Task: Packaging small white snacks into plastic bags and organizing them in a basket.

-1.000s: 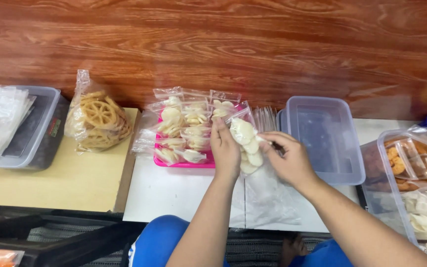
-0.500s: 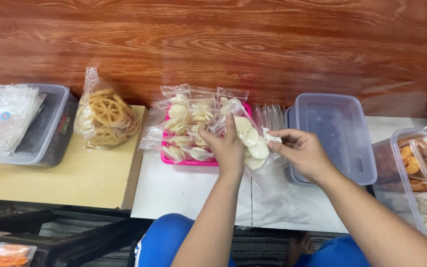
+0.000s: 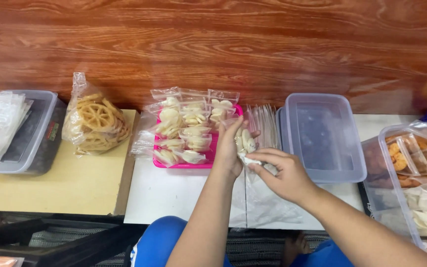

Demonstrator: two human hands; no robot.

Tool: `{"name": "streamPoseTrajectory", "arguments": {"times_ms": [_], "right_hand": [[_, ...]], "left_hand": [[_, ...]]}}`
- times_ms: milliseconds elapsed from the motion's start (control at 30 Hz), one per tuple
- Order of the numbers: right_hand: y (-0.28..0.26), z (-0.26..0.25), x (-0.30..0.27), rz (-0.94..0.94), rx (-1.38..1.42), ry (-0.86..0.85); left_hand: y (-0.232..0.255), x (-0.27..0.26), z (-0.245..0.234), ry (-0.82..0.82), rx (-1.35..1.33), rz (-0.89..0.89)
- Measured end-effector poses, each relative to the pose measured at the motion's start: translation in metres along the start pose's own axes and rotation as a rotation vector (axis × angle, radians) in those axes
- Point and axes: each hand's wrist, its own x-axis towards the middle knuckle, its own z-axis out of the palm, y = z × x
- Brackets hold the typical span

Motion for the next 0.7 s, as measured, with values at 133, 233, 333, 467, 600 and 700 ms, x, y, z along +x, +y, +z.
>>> {"name": "streamPoseTrajectory", "arguments": {"times_ms": [133,233,333,467,600,700], "right_hand": [[0.011,0.005,0.006,-0.121,-0.119,0.071],[0.031,0.000,0.021,-0.166,-0.195,0.182],[0.038,-0.004,0.027,-0.098,-0.185,0.221],[0.018,-0.003,0.017,-0.172,-0.198,0.101],[0.001,0.003,0.005,-0.202,-0.253,0.004],[0.002,0.003,0.013,-0.242,-0.238,0.058]], "left_hand": [[-0.008,-0.002,-0.002,-0.259,-0.058,0.008],[-0.014,-0.010,0.003,-0.327,0.032,-0.017],[-0.026,-0.004,-0.004,-0.381,-0.046,-0.052],[-0.011,0.001,-0.010,-0.344,-0.126,-0.026],[0.006,0.001,-0.014,-0.315,-0.153,0.074],[0.002,-0.002,-0.010,-0.321,-0.151,0.057]]}}
